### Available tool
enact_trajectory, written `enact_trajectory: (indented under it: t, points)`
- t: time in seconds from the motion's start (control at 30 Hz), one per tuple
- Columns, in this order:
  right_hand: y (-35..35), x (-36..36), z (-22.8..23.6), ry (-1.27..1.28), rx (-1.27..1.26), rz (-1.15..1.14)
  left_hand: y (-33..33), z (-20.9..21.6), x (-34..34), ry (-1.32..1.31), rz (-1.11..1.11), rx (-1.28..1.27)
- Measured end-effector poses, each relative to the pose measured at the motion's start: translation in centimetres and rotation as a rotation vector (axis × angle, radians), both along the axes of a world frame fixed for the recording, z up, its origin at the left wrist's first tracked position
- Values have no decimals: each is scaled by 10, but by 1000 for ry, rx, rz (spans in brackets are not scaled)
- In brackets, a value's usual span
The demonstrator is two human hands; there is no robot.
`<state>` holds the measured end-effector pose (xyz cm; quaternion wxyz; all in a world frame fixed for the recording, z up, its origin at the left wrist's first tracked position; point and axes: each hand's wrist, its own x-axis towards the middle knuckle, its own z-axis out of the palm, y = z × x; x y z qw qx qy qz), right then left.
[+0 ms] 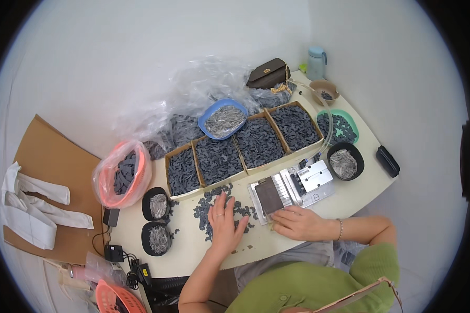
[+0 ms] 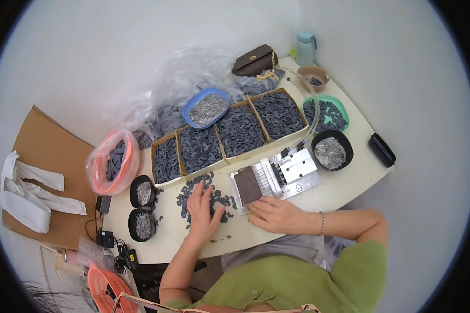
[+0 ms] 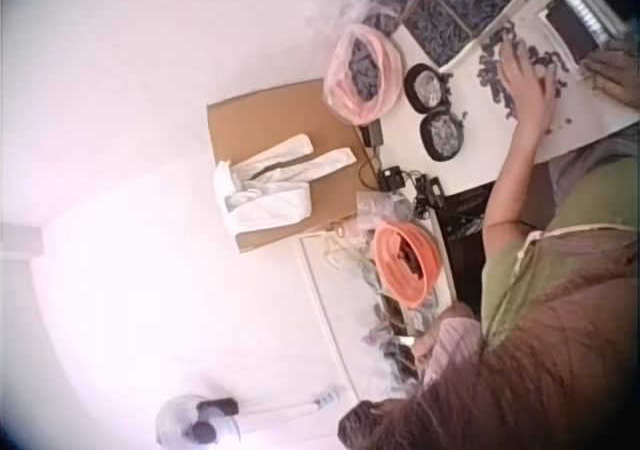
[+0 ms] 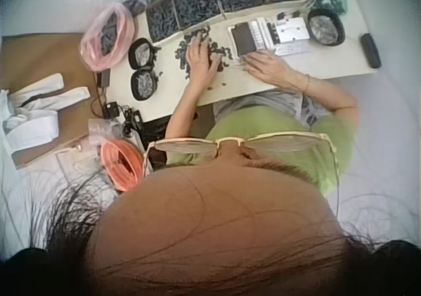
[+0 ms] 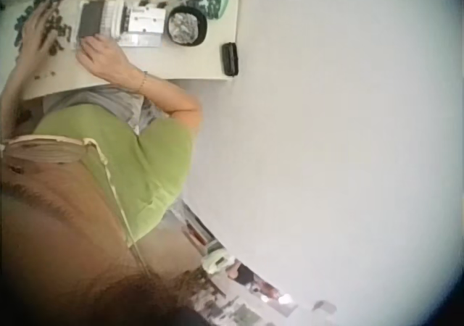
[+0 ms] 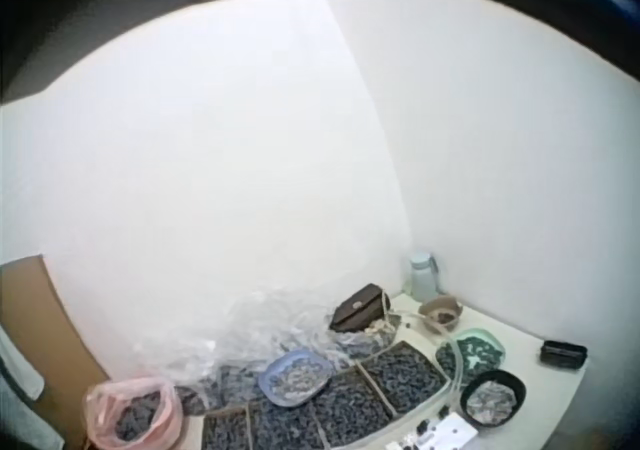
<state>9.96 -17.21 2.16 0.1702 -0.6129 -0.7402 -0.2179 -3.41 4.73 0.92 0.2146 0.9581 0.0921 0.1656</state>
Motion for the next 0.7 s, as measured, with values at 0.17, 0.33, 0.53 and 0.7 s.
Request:
enact_trajectory:
  t: [0.17, 0.33, 0.53, 0.7]
  points:
    - [-3, -20, 3, 9, -113, -41, -3, 0, 1, 13, -101, -9]
    - [-1, -19, 1, -135, -94, -59, -5, 5, 2, -22, -163, -9]
    - [15, 25, 9, -85, 189, 6, -5, 5, 9, -81, -304, 29]
    - [73, 88, 47, 752, 228, -256, -37, 2, 24, -124, -340, 256]
